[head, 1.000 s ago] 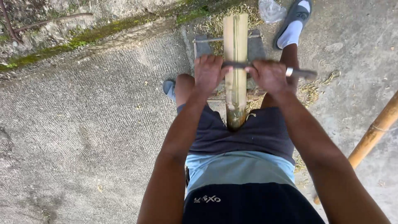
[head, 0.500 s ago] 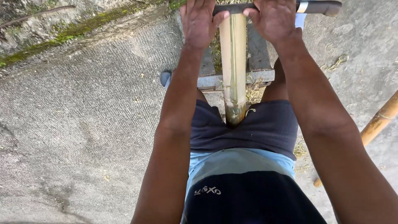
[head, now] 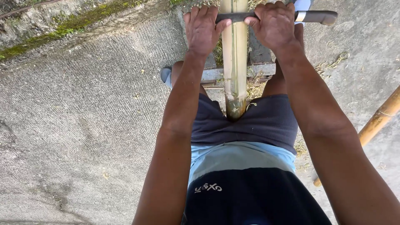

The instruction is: The recorder uses a large knife to strip the outer layer and shave a piece of bamboo held between their legs.

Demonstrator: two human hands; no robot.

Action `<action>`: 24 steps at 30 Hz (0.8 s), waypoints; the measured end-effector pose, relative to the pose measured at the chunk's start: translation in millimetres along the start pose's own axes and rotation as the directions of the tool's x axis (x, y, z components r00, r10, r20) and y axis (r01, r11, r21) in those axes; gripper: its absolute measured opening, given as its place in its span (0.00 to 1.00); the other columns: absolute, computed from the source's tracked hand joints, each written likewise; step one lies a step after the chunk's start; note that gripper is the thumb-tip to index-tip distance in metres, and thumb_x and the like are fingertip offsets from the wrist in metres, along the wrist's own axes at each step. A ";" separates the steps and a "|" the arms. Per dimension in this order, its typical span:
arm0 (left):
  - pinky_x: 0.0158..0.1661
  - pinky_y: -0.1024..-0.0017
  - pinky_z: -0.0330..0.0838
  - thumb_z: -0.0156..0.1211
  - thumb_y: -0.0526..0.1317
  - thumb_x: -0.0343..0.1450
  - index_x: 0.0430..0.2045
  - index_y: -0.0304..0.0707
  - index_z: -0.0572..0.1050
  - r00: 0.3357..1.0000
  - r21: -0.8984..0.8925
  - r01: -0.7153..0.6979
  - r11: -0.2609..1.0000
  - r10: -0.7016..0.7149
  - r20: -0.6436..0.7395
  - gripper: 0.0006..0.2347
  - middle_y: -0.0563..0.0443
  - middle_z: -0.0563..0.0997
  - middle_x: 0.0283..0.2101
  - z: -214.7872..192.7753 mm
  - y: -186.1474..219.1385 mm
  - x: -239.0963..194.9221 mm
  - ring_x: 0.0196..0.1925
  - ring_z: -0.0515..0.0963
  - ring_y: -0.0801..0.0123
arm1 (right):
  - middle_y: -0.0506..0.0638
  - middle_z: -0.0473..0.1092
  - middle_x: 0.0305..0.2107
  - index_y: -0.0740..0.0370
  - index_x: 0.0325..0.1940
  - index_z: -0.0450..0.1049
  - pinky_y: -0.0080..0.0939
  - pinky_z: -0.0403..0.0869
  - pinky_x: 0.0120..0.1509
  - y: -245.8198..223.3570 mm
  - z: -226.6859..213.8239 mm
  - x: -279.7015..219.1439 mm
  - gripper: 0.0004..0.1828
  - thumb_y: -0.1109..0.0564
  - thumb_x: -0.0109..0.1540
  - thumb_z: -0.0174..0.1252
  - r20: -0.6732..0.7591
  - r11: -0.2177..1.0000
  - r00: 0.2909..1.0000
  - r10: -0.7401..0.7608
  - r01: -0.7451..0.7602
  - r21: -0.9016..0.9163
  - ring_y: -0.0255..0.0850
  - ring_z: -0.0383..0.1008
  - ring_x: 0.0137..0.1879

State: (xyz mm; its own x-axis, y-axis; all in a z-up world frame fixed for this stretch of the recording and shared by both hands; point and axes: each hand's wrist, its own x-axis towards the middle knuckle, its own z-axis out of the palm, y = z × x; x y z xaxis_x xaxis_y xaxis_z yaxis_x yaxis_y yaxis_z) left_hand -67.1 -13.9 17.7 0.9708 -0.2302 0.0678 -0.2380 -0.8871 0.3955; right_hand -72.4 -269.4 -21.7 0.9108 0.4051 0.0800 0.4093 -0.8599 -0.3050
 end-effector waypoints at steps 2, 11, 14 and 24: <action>0.48 0.56 0.59 0.65 0.60 0.68 0.35 0.38 0.77 1.000 0.013 0.004 1.000 -0.004 0.004 0.22 0.48 0.78 0.35 -1.5 3.6 -6.3 0.45 0.72 0.57 | 0.51 0.73 0.27 0.57 0.35 0.77 0.56 0.62 0.51 -2.7 0.5 -6.6 0.28 0.33 0.74 0.56 0.009 1.000 1.000 0.003 -0.003 -0.005 0.49 0.73 0.42; 0.49 0.57 0.59 0.66 0.59 0.67 0.32 0.39 0.78 0.996 0.008 0.060 0.998 -0.061 0.063 0.20 0.50 0.79 0.36 -8.0 21.7 -41.0 0.46 0.72 0.58 | 0.50 0.74 0.30 0.58 0.35 0.76 0.56 0.62 0.53 -25.1 -9.5 -38.9 0.29 0.33 0.75 0.55 0.106 0.998 0.993 0.052 -0.056 0.028 0.50 0.74 0.43; 0.49 0.58 0.59 0.66 0.59 0.67 0.33 0.39 0.78 0.996 0.015 0.060 0.998 -0.060 0.064 0.21 0.49 0.79 0.36 -5.6 25.1 -55.5 0.45 0.71 0.58 | 0.50 0.74 0.30 0.58 0.36 0.76 0.56 0.62 0.52 -33.4 -14.1 -50.1 0.28 0.33 0.75 0.55 0.136 0.996 0.988 0.079 -0.085 0.040 0.50 0.74 0.42; 0.49 0.58 0.59 0.65 0.59 0.68 0.34 0.39 0.78 0.985 0.007 0.111 0.994 -0.111 0.136 0.20 0.50 0.78 0.36 -13.7 43.5 -99.8 0.45 0.71 0.59 | 0.50 0.74 0.28 0.57 0.38 0.77 0.56 0.62 0.50 -59.4 -22.5 -89.0 0.29 0.30 0.73 0.53 0.210 0.990 0.968 0.135 -0.142 0.017 0.47 0.73 0.39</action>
State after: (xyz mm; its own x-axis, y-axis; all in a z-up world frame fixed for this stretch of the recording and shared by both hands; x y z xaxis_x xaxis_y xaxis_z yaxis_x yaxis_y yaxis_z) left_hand -173.8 -24.0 40.6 0.9779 -0.1830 -0.1015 -0.1293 -0.9097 0.3946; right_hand -176.5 -261.3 10.7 0.9256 0.3416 -0.1630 0.2752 -0.9031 -0.3298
